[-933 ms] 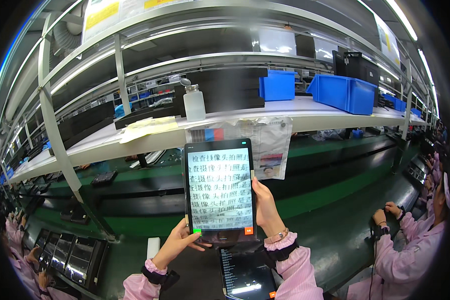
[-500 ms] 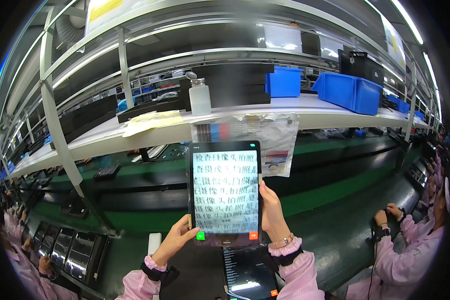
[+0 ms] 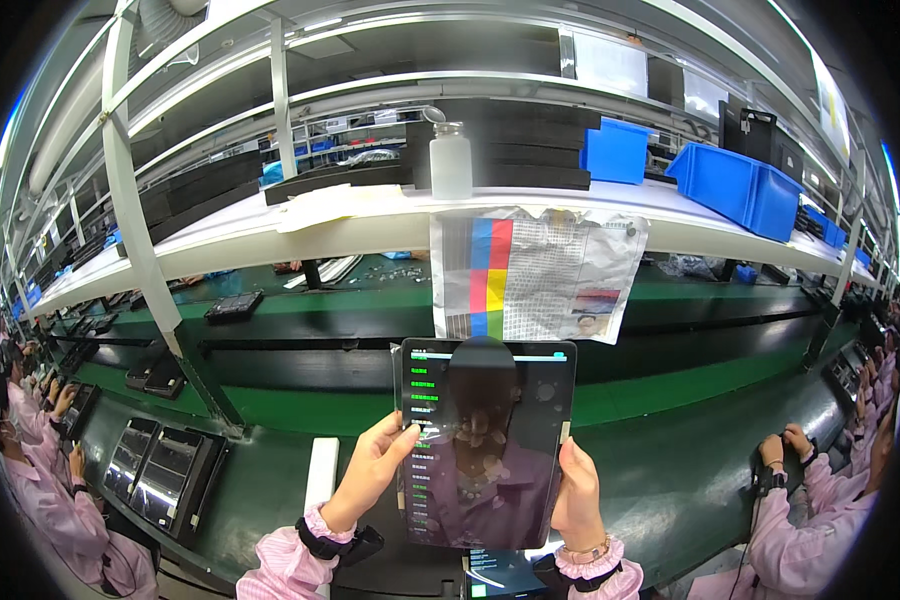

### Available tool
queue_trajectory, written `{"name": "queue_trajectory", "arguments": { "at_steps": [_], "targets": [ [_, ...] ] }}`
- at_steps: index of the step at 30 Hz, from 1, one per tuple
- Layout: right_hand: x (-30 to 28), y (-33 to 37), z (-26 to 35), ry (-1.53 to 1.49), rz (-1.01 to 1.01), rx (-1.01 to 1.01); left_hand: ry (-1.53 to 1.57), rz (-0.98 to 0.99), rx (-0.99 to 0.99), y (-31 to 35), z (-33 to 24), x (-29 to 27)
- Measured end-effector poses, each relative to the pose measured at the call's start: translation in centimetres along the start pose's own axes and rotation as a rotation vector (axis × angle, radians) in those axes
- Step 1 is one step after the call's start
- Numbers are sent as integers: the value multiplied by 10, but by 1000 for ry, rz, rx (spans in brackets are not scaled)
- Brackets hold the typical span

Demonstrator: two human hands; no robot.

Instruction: Testing and inspecting electronic tablets on a factory assembly line.

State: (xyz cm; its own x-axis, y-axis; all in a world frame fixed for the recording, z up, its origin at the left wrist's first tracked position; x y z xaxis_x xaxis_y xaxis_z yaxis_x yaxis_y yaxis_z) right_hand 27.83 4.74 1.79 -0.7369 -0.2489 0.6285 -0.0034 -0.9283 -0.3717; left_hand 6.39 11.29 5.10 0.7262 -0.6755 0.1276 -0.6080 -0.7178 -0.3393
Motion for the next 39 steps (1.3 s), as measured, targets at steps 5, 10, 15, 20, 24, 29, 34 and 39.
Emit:
{"name": "queue_trajectory", "arguments": {
  "at_steps": [5,10,15,20,24,29,34,39],
  "targets": [
    [7,4,3,34,55,-39,15,-48,20,0,-3,1],
    [12,7,8,59,72,-48,5,-52,11,6,-6,4],
    [13,8,8,58,33,-30,-52,-72,6,12,-10,2],
    [17,5,17,95,71,-93,-161,-2,-106,31,2,0],
    [20,1,30,98,97,-149,-254,124,-177,52,15,5],
    [22,-4,37,80,158,-185,-250,214,-329,72,27,10],
    [20,-5,32,40,107,-154,-304,209,-378,77,29,11],
    [20,-5,30,51,78,-153,-328,153,-312,78,28,8]
  ]
}}
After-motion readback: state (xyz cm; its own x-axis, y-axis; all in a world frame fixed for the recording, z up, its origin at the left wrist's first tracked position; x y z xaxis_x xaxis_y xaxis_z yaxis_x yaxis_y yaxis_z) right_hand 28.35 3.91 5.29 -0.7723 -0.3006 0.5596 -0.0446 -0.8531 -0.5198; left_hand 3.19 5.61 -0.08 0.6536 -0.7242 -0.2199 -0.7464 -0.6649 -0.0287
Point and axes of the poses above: each hand's wrist, its own y-axis away from the middle knuckle, its own x-axis out of the palm, z = x × y, the point moved 5 cm from there along -y, towards the middle knuckle, and after that the axes turned 11 degrees about z, right-handed, at the moved point
